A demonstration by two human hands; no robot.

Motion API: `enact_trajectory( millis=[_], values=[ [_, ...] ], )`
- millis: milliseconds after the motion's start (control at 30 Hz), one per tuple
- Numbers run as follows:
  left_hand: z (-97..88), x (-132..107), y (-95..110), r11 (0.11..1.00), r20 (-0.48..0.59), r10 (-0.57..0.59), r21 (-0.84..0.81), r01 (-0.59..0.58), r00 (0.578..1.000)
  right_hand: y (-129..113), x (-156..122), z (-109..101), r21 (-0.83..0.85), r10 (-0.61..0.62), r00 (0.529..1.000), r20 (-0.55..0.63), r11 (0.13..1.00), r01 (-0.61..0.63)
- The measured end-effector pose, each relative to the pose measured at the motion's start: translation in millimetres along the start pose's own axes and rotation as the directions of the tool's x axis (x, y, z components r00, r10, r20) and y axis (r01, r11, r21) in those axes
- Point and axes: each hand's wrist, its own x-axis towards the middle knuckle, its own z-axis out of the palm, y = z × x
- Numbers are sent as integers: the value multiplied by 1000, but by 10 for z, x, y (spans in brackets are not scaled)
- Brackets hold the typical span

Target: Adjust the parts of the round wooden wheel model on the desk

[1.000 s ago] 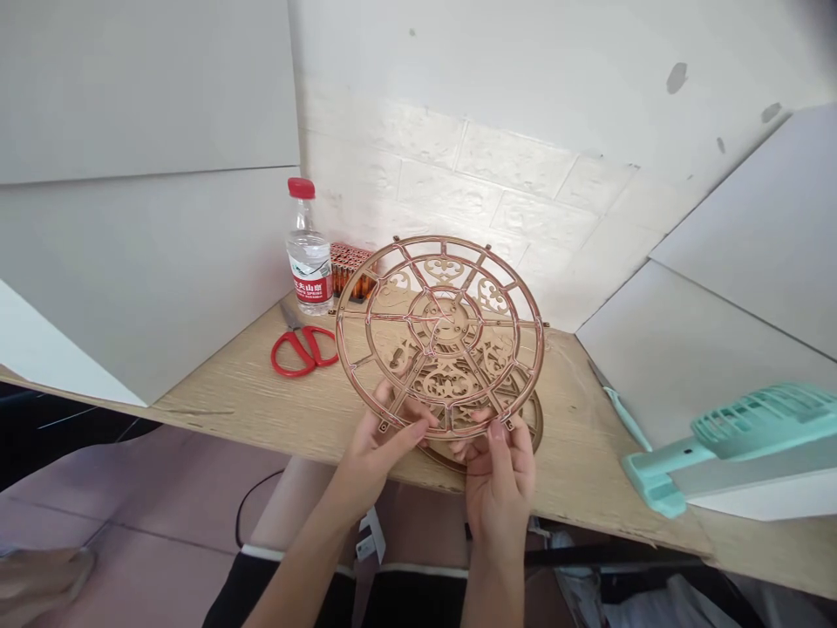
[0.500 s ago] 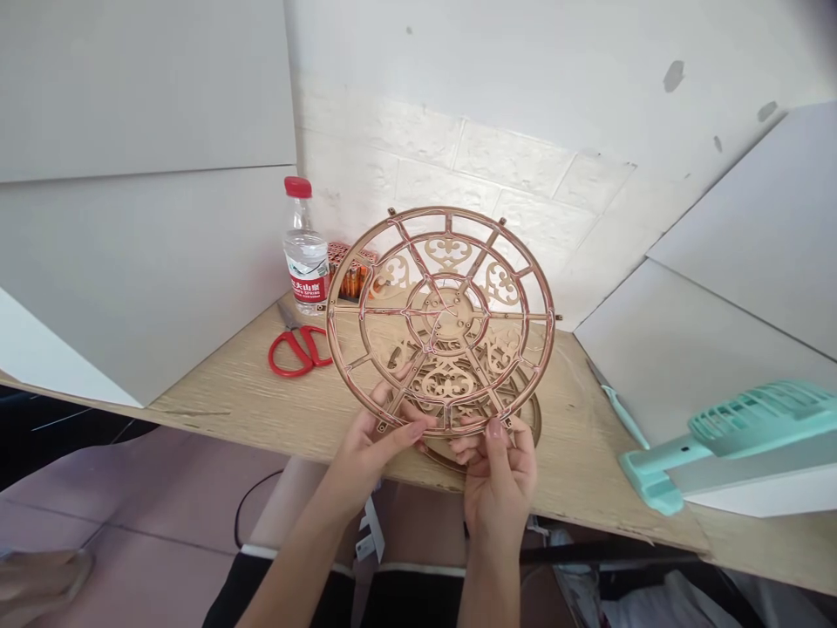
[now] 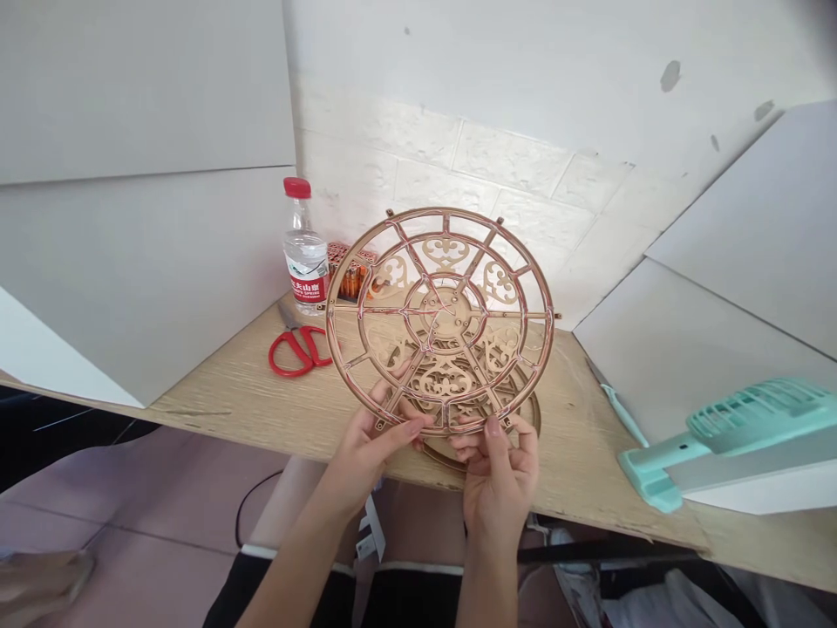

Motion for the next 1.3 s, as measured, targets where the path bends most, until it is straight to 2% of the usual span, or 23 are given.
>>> enact_trajectory(
  millis=[333,567,700,900,1033,1167,1300],
  values=[
    [-60,-1,-42,999,15,-10,46,10,1000,14,-5,-26,-7,10,1000,14,1000,-10],
    [-57,25,-29,987,18,-3,-163,6,1000,-3,-5,-20,-30,39,992,119,999,-36],
    [-75,51,-29,969,-27,11,-245,-17,1000,-3,9,-27,-19,76,982,174,997,-74],
    [-78,101,-28,961,-77,-12,-277,-10,997,-7,23,-34,-31,134,962,237,991,-130],
    [-60,120,-28,954,-85,25,-297,-50,996,-13,7,-23,-54,158,954,253,987,-149],
    [-26,112,-21,961,-64,74,-263,-88,995,7,-1,-30,-124,199,929,313,978,-168],
    [-20,102,-7,962,-39,85,-256,-92,996,43,9,-47,-163,179,914,365,979,-127]
  ],
)
